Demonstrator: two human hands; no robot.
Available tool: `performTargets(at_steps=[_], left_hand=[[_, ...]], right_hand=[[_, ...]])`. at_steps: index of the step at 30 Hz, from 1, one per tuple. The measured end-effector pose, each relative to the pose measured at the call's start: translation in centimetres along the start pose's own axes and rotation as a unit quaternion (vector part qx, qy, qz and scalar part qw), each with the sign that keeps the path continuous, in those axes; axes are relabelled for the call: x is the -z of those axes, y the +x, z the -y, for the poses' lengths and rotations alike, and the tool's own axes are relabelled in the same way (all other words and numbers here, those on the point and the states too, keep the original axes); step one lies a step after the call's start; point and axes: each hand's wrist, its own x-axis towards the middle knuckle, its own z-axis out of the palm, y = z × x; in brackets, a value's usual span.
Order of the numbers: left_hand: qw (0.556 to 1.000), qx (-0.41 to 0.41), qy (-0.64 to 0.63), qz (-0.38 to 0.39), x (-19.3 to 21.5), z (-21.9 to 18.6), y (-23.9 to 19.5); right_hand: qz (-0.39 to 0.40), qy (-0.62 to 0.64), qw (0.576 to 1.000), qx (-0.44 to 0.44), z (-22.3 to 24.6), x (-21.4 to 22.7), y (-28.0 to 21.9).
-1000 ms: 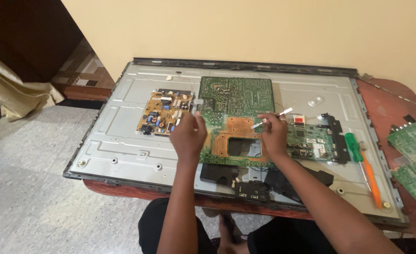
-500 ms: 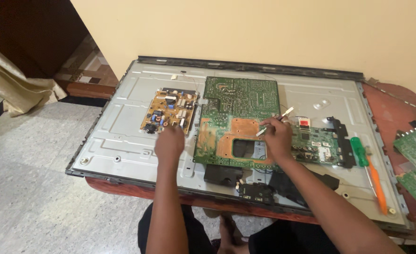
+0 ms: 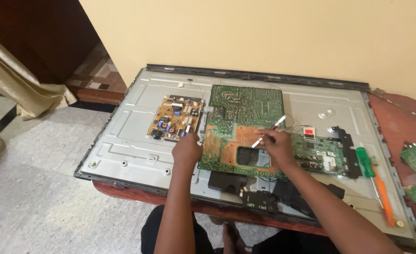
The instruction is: The person uses a screwdriver to repeatedly scrape and clean a copper-colored area on a large green circuit board. They also briefly touch a smaller circuit board and a black plastic component on the work surface.
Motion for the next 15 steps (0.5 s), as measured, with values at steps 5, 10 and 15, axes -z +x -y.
performTargets(at_steps=[5, 10, 15], left_hand=[[1.0, -0.002, 0.018, 0.019, 0.0, -0.3, -0.5], [0.999, -0.03, 0.03, 0.002, -0.7, -0.9, -1.2], [0.996, 0.011, 0.051, 0.074, -2.7, -0.6, -0.3]], right_hand=[[0.017, -0.132, 0.988, 0.079, 0.4, -0.4, -0.3], [0.02, -0.054, 0.998, 0.04, 0.4, -0.7, -0.3], [-0.11, -0.022, 0.993, 0.045, -0.7, -0.2, 0.1]])
